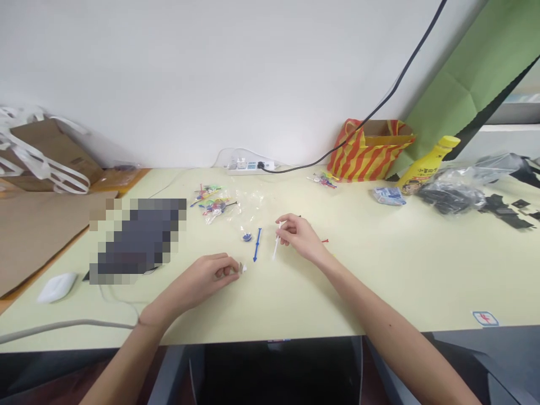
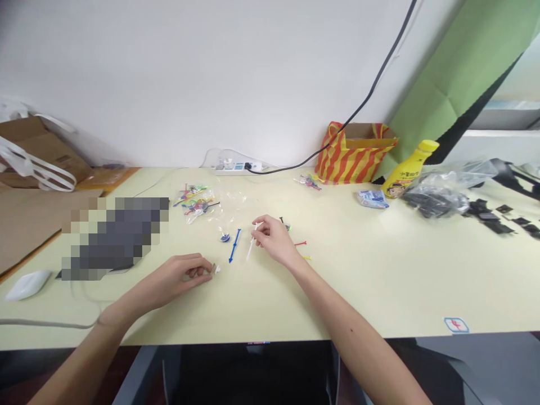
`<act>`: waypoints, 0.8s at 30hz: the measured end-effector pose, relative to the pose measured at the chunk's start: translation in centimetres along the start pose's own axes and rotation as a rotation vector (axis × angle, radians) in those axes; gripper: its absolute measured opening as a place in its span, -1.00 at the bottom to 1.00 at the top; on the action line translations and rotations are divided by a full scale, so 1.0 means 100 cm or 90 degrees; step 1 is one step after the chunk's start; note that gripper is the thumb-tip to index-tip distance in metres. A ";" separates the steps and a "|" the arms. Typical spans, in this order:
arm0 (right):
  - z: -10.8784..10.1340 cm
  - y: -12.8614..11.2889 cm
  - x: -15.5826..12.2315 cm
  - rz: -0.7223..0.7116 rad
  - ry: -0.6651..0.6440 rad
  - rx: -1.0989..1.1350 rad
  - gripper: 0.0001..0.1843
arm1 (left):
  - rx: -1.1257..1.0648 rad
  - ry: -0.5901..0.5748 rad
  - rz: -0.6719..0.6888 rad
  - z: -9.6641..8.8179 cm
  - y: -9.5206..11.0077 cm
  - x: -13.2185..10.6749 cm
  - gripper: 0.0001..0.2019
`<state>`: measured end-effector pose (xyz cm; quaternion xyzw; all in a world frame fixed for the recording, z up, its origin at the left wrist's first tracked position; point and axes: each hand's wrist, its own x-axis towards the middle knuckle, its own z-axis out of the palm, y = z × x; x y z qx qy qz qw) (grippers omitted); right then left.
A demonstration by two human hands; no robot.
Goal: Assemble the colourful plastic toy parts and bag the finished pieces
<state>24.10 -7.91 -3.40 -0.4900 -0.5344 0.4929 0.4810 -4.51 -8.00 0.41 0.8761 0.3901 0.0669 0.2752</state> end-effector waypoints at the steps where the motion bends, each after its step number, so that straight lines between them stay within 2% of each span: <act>1: 0.000 0.001 0.000 -0.004 -0.002 -0.016 -0.73 | 0.009 0.009 0.006 0.001 -0.001 0.000 -0.78; 4: 0.000 0.002 0.000 -0.011 -0.008 -0.050 -0.74 | 0.047 0.050 -0.004 0.004 -0.001 0.001 -0.79; 8: 0.001 0.005 0.001 -0.010 -0.018 -0.106 -0.73 | 0.055 0.070 0.010 0.006 0.004 0.004 -0.55; 13: 0.000 0.005 0.004 -0.040 0.016 -0.284 -0.74 | 0.073 0.060 0.047 0.008 0.012 0.011 -0.75; 17: 0.000 -0.002 0.010 -0.045 0.011 -0.448 -0.72 | 0.087 0.064 0.050 0.009 0.014 0.012 -0.79; 21: -0.002 -0.006 0.023 0.012 -0.046 -0.530 -0.71 | 0.070 0.083 0.092 0.003 0.018 0.017 -0.83; 24: -0.004 -0.006 0.034 0.052 -0.058 -0.577 -0.68 | 0.051 0.116 0.140 -0.005 0.028 0.029 -0.84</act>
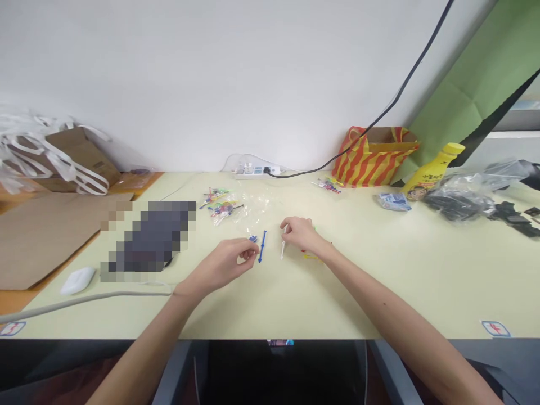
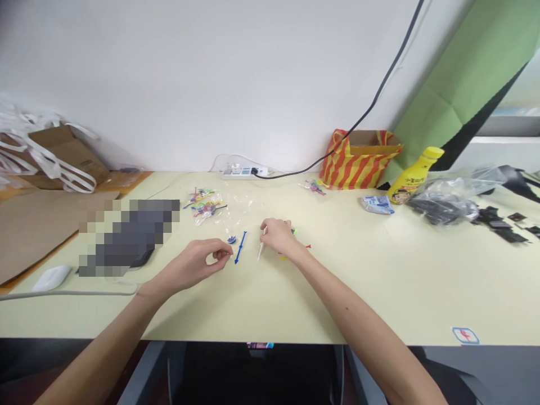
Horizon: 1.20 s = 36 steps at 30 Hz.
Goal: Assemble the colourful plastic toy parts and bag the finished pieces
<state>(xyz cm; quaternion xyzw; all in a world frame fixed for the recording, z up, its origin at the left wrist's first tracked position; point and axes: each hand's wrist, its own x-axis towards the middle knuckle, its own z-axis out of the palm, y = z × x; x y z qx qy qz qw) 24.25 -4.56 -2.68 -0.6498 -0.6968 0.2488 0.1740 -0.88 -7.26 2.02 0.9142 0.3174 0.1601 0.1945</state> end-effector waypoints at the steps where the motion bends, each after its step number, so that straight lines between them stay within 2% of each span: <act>1: -0.001 0.000 0.003 0.005 0.002 -0.009 -0.67 | -0.001 0.010 0.003 -0.002 0.002 0.006 -0.84; 5: -0.005 0.000 0.009 0.002 0.011 -0.029 -0.65 | 0.059 0.011 -0.062 -0.004 0.006 0.022 -0.86; 8: -0.012 0.000 0.007 -0.010 0.014 -0.028 -0.66 | 0.073 -0.032 -0.105 0.001 0.002 0.020 -0.83; 10: -0.018 0.002 0.003 -0.015 0.035 -0.017 -0.70 | 0.059 -0.054 -0.105 0.007 -0.002 0.013 -0.82; 13: -0.029 0.010 -0.008 -0.041 0.126 0.030 -0.80 | 0.022 -0.065 -0.102 0.012 -0.009 -0.002 -0.79; 16: -0.040 0.026 -0.022 -0.099 0.209 0.081 -0.85 | -0.004 -0.066 -0.122 0.009 -0.010 -0.013 -0.73; 19: -0.045 0.048 -0.033 -0.146 0.264 0.084 -0.84 | -0.003 -0.028 -0.125 0.002 -0.002 -0.011 -0.69; 21: -0.045 0.063 -0.038 -0.149 0.286 0.039 -0.83 | 0.011 0.004 -0.099 0.000 0.005 0.000 -0.67; 23: -0.044 0.074 -0.041 -0.155 0.263 -0.006 -0.82 | 0.043 0.023 -0.045 0.002 0.009 0.019 -0.67; 26: -0.044 0.082 -0.044 -0.168 0.213 -0.034 -0.78 | 0.119 -0.023 0.025 0.011 0.009 0.055 -0.71; 29: -0.046 0.082 -0.045 -0.163 0.193 -0.048 -0.76 | 0.182 -0.109 0.042 0.016 0.005 0.084 -0.79; 31: -0.046 0.080 -0.045 -0.157 0.190 -0.061 -0.76 | 0.201 -0.163 0.034 0.016 0.003 0.095 -0.85; 33: -0.045 0.078 -0.045 -0.149 0.195 -0.078 -0.74 | 0.195 -0.187 0.031 0.014 0.002 0.100 -0.85; 36: -0.041 0.075 -0.044 -0.128 0.217 -0.113 -0.70 | 0.159 -0.157 0.053 0.018 -0.001 0.101 -0.76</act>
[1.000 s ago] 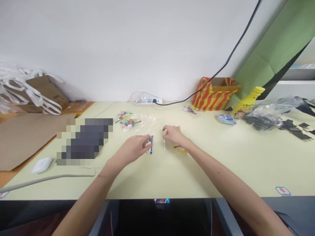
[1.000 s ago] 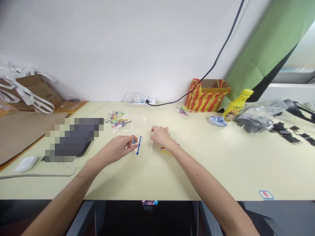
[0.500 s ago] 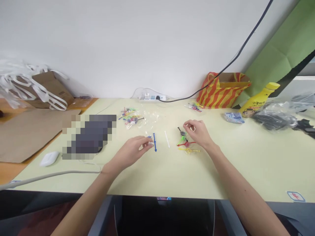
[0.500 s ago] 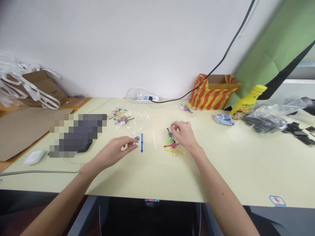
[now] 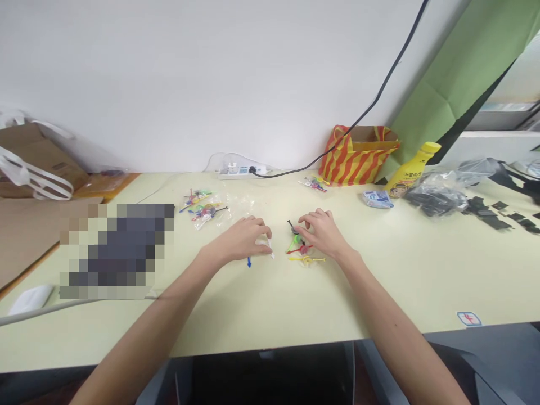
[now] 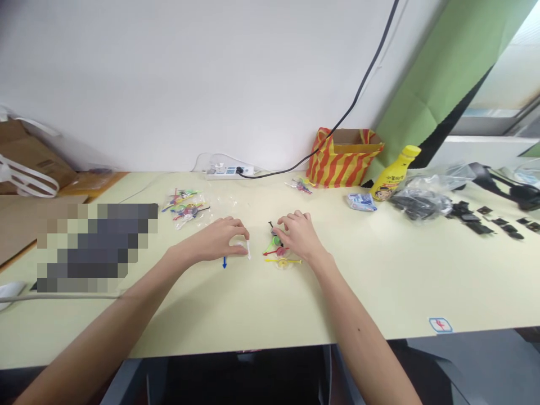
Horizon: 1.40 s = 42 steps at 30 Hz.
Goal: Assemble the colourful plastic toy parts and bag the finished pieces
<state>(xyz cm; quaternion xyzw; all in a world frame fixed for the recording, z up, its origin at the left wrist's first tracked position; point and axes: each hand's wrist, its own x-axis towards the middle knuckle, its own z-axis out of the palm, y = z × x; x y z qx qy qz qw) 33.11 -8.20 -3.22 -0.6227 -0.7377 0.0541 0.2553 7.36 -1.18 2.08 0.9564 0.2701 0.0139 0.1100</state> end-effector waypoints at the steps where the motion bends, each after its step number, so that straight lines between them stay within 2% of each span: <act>1: 0.001 -0.002 0.000 0.005 0.005 -0.011 -0.69 | -0.009 0.021 0.012 0.004 -0.001 0.000 -0.75; 4: 0.004 -0.007 0.000 0.010 0.004 -0.025 -0.67 | -0.022 0.075 0.037 0.019 -0.003 0.000 -0.77; 8: 0.008 -0.014 -0.001 0.015 -0.023 -0.025 -0.72 | -0.056 0.092 0.040 0.034 -0.007 -0.008 -0.81; 19: 0.017 -0.023 -0.003 0.014 -0.089 0.005 -0.84 | -0.126 0.030 0.057 0.026 -0.025 -0.017 -0.88; 24: 0.014 -0.022 -0.002 0.014 -0.048 0.046 -0.82 | -0.109 0.019 0.064 0.023 -0.027 -0.019 -0.89; 34: 0.011 -0.023 -0.001 -0.008 0.128 0.140 -0.76 | -0.110 0.067 0.063 0.027 -0.026 -0.019 -0.84; 38: 0.008 -0.027 -0.003 -0.038 0.141 0.148 -0.69 | -0.096 0.093 0.071 0.029 -0.026 -0.018 -0.77; 42: 0.006 -0.035 -0.006 -0.093 0.112 0.127 -0.61 | -0.082 0.186 0.071 0.031 -0.016 -0.016 -0.75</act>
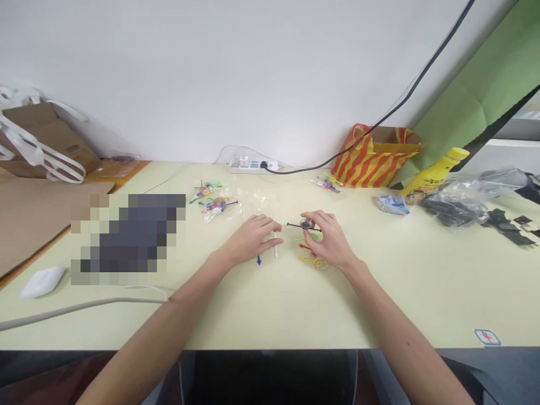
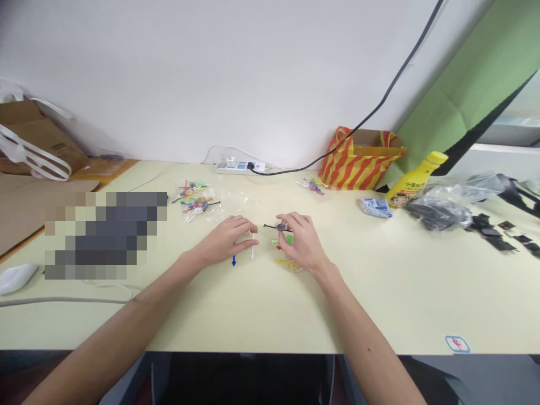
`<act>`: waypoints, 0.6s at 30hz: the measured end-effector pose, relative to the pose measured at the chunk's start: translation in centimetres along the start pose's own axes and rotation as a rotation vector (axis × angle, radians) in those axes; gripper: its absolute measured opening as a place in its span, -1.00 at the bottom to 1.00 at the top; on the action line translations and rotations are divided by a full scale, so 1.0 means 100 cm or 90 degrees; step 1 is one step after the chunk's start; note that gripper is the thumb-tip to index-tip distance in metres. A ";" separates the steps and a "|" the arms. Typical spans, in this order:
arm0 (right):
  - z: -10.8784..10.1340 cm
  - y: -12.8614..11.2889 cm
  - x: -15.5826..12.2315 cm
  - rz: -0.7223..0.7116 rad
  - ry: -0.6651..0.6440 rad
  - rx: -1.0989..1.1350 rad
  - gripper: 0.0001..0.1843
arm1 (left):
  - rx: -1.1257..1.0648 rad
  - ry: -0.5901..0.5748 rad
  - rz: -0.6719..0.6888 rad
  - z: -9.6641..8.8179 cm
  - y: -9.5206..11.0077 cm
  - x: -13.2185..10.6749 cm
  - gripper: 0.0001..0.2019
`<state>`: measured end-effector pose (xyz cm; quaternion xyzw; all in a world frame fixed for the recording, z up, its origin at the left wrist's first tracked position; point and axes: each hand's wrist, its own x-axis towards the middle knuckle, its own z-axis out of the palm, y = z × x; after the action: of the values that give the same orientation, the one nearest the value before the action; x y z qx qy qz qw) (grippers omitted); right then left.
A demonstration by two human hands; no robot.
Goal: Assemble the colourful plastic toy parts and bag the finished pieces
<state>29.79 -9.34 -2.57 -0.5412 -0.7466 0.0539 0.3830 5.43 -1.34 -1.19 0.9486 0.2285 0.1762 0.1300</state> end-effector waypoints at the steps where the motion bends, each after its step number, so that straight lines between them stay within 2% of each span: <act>1: 0.000 -0.002 0.000 -0.014 -0.016 0.002 -0.59 | -0.002 0.028 0.008 0.002 0.003 0.001 -0.73; 4: 0.002 -0.008 -0.002 -0.046 -0.066 0.019 -0.52 | -0.006 0.099 0.045 0.007 0.013 0.002 -0.67; 7: 0.004 -0.012 -0.003 -0.047 -0.105 0.059 -0.46 | 0.006 0.120 0.079 0.011 0.018 0.002 -0.65; 11: 0.007 -0.016 -0.006 0.018 -0.128 0.174 -0.42 | 0.019 0.092 0.106 0.014 0.018 0.001 -0.72; 18: 0.003 -0.024 -0.005 0.145 -0.145 0.388 -0.38 | -0.022 0.115 0.094 0.015 0.017 0.000 -0.74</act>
<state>27.79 -10.61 -1.86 -0.4720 -0.6689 0.3770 0.4332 6.66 -3.05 -1.97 0.9407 0.1662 0.2739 0.1116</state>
